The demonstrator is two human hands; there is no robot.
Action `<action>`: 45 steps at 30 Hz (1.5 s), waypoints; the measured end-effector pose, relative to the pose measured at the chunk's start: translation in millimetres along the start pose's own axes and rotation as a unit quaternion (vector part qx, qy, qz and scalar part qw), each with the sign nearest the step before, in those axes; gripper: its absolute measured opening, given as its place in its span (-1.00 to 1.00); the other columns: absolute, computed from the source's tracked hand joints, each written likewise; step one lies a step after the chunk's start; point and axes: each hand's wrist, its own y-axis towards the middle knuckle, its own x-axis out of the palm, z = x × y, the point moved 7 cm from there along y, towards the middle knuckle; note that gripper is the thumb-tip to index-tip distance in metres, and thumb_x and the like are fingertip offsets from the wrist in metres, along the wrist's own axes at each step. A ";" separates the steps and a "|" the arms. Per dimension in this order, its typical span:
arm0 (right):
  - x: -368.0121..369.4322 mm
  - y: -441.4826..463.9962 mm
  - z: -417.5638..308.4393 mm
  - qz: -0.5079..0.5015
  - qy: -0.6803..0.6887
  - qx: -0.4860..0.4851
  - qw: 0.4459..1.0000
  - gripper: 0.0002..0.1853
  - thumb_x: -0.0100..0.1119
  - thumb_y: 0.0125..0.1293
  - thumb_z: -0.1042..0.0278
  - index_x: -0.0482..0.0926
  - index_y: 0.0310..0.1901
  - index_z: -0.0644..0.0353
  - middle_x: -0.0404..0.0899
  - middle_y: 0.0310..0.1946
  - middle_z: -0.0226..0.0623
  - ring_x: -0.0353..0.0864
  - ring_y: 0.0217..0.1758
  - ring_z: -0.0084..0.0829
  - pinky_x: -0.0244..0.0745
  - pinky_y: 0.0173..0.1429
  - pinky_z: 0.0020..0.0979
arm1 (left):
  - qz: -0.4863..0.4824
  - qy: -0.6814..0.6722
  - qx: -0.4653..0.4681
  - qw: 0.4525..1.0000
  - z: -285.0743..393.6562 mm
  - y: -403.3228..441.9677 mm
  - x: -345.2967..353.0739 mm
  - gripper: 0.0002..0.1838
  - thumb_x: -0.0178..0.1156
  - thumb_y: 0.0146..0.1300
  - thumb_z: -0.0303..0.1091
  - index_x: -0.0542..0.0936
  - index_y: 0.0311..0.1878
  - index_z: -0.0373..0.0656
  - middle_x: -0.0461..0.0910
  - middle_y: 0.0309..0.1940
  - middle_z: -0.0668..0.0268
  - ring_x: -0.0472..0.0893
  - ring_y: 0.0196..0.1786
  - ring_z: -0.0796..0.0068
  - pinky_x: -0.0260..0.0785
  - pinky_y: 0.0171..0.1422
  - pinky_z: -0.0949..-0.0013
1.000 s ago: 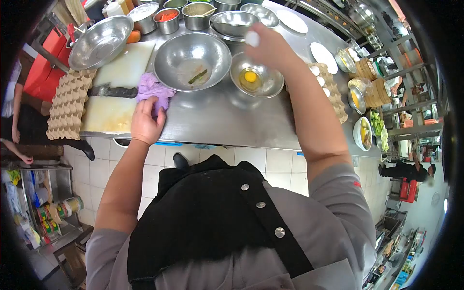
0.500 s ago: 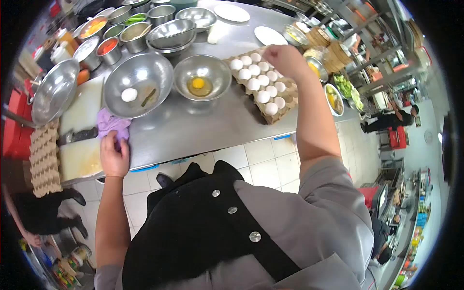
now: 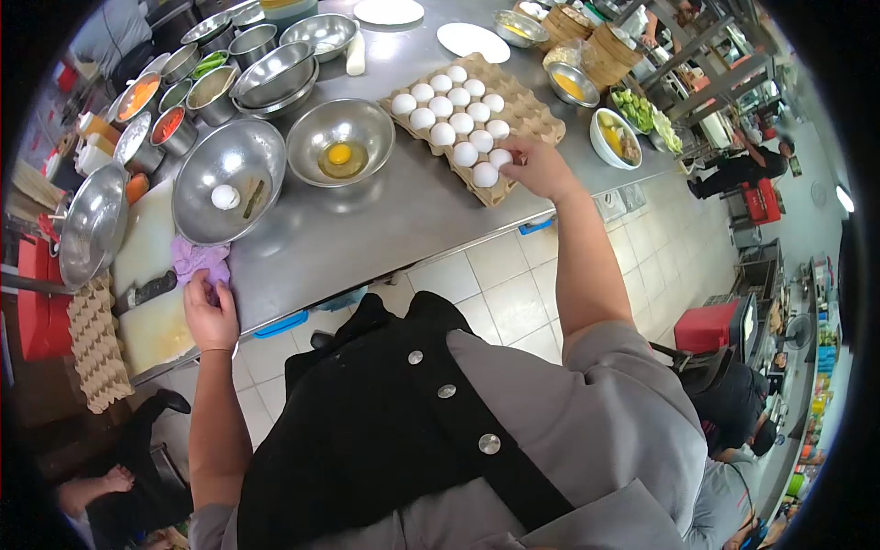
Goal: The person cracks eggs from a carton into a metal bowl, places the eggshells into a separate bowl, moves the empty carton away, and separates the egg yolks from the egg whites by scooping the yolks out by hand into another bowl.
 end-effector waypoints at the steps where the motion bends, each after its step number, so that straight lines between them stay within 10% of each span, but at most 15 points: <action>1: -0.3 0.2 3.0 -0.001 0.024 0.005 1.000 -0.64 0.42 0.17 0.31 0.69 0.01 0.20 0.73 -0.21 -0.26 0.72 -0.16 -0.31 0.60 0.02 -0.26 | 0.000 -0.001 0.004 1.000 0.9 0.0 -0.3 -0.68 0.25 0.35 -0.39 0.56 0.14 -0.21 0.51 -0.25 0.14 0.54 -0.20 0.17 0.45 -0.05 0.14; 7: -0.6 -28.4 13.0 0.069 0.304 0.019 0.950 -0.58 0.32 0.30 0.37 0.56 0.19 0.18 0.72 -0.03 -0.20 0.73 -0.12 -0.34 0.62 0.00 -0.32 | 0.002 0.000 0.012 1.000 -3.2 0.7 2.3 -0.68 0.24 0.38 -0.37 0.55 0.15 -0.23 0.51 -0.24 0.13 0.54 -0.20 0.17 0.45 -0.06 0.15; 11: 29.8 -83.1 -25.6 -0.017 0.748 0.070 0.660 -0.53 0.23 0.39 0.42 0.44 0.32 0.11 0.70 0.03 -0.22 0.75 -0.13 -0.38 0.58 -0.16 -0.39 | -0.001 0.004 0.012 1.000 -4.7 -1.3 4.4 -0.68 0.24 0.39 -0.36 0.56 0.16 -0.23 0.52 -0.24 0.13 0.54 -0.19 0.18 0.45 -0.05 0.15; 14: 78.8 -110.5 -11.8 -0.146 0.718 0.143 0.665 -0.55 0.21 0.42 0.40 0.45 0.32 0.12 0.69 -0.01 -0.22 0.76 -0.10 -0.31 0.58 -0.17 -0.35 | 0.001 0.007 0.021 1.000 -5.8 -1.2 5.3 -0.67 0.25 0.39 -0.34 0.56 0.16 -0.23 0.51 -0.24 0.14 0.53 -0.20 0.20 0.45 -0.06 0.15; 15: 79.8 -120.0 -16.8 -0.116 0.476 0.196 0.849 -0.53 0.23 0.42 0.38 0.44 0.33 0.14 0.67 -0.08 -0.15 0.75 -0.15 -0.19 0.63 -0.09 -0.25 | 0.003 0.001 0.021 1.000 -6.8 -1.9 5.7 -0.67 0.25 0.40 -0.33 0.56 0.16 -0.23 0.51 -0.25 0.15 0.53 -0.20 0.21 0.45 -0.06 0.16; 18: 80.5 -126.9 -33.6 0.023 0.103 0.003 0.994 -0.50 0.28 0.41 0.35 0.42 0.33 0.20 0.63 -0.05 -0.02 0.72 -0.15 -0.11 0.65 -0.02 -0.18 | -0.009 -0.009 0.003 1.000 -12.2 -1.3 8.7 -0.66 0.26 0.39 -0.33 0.56 0.17 -0.23 0.51 -0.25 0.15 0.53 -0.20 0.21 0.46 -0.04 0.16; 25: 97.1 -125.8 -39.3 0.115 0.030 -0.056 0.991 -0.48 0.38 0.34 0.36 0.44 0.28 0.17 0.55 0.02 0.01 0.68 -0.12 -0.20 0.64 -0.03 -0.25 | -0.002 0.012 0.015 1.000 -8.1 -1.9 4.5 -0.65 0.28 0.39 -0.35 0.58 0.18 -0.27 0.60 -0.19 0.14 0.60 -0.21 0.28 0.50 -0.06 0.24; 34: 77.4 -13.4 -119.3 -0.060 0.505 0.057 0.859 -0.52 0.43 0.28 0.38 0.48 0.19 0.16 0.55 -0.30 -0.38 0.58 -0.28 -0.45 0.56 -0.22 -0.38 | 0.007 0.000 -0.006 1.000 0.2 0.8 -4.5 -0.68 0.28 0.31 -0.35 0.58 0.11 -0.18 0.58 -0.19 0.07 0.61 -0.15 0.07 0.50 -0.02 0.08; 40: 86.4 74.5 -211.3 0.015 0.097 -0.214 0.972 -0.52 0.44 0.24 0.36 0.51 0.18 0.12 0.69 -0.03 -0.20 0.71 -0.10 -0.31 0.62 -0.02 -0.30 | 0.006 -0.003 -0.007 1.000 -2.0 0.0 -4.0 -0.69 0.28 0.32 -0.37 0.58 0.12 -0.16 0.56 -0.22 0.10 0.59 -0.18 0.09 0.49 -0.04 0.12; 45: 126.9 106.2 -223.5 -0.077 -0.027 -0.172 0.982 -0.43 0.46 0.17 0.28 0.49 0.19 0.20 0.71 0.01 0.05 0.70 0.12 0.02 0.59 0.20 -0.09 | -0.001 0.005 -0.003 1.000 -2.6 0.4 -4.8 -0.69 0.28 0.32 -0.38 0.57 0.11 -0.15 0.56 -0.23 0.10 0.59 -0.19 0.09 0.49 -0.06 0.11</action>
